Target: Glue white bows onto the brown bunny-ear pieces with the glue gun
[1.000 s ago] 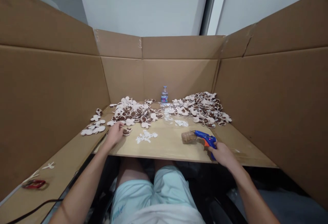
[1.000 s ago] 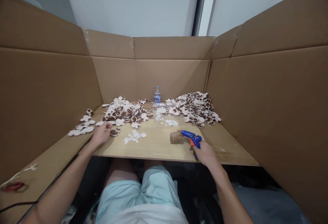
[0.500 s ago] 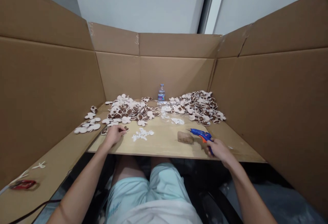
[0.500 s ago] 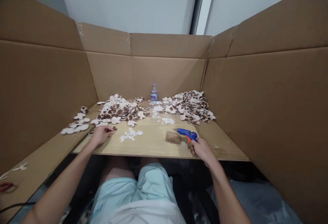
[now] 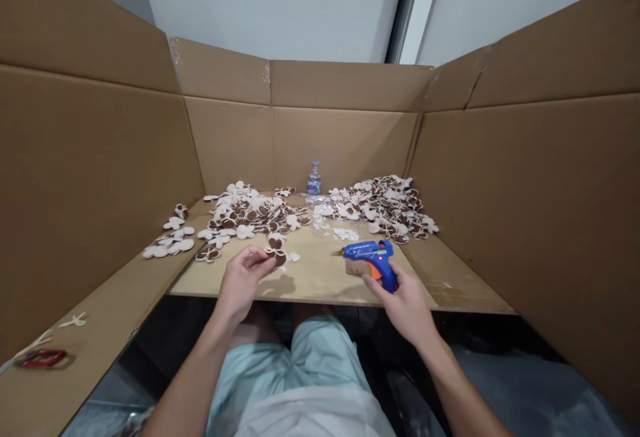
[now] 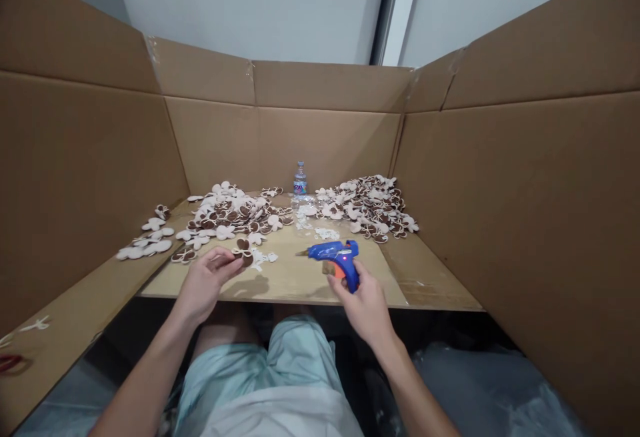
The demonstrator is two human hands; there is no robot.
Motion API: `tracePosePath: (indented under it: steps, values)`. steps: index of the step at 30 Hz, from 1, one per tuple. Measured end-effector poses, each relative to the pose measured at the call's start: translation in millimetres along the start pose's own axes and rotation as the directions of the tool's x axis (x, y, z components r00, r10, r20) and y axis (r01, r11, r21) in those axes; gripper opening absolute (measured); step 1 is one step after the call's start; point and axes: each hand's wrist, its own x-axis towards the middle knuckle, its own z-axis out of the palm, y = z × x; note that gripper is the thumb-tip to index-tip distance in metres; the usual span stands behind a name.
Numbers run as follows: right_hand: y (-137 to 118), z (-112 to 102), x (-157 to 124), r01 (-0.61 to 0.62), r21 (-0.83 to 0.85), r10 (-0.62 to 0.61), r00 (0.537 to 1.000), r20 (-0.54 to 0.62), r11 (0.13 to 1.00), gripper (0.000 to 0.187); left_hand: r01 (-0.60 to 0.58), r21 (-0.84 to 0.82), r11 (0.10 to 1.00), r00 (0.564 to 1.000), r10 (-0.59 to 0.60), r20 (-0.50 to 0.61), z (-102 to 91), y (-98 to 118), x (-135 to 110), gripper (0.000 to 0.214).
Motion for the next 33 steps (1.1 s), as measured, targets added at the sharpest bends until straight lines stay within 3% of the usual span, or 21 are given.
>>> tracePosePath:
  steps: [5,10,19,33]
  values:
    - [-18.5,9.8,-25.6,0.176,-0.049,-0.179,0.981,-0.078,0.983,0.030,0.000,-0.100,0.995,0.993,0.011,0.116,16.6,27.7,-32.5,0.011]
    - [-22.6,12.8,-29.6,0.271,-0.061,-0.277,0.951,-0.139,0.961,0.025,0.002,-0.099,0.995,0.993,0.010,0.116,22.7,40.0,-46.3,0.012]
    - [-23.0,9.6,-30.7,0.307,-0.088,-0.318,0.936,-0.153,0.947,0.020,0.012,-0.158,0.987,0.995,0.004,0.101,22.3,47.3,-57.2,0.015]
    - [-22.3,11.0,-32.5,0.424,-0.197,-0.466,0.836,-0.290,0.884,0.012,0.015,-0.166,0.986,0.997,-0.002,0.083,20.0,40.7,-59.8,0.020]
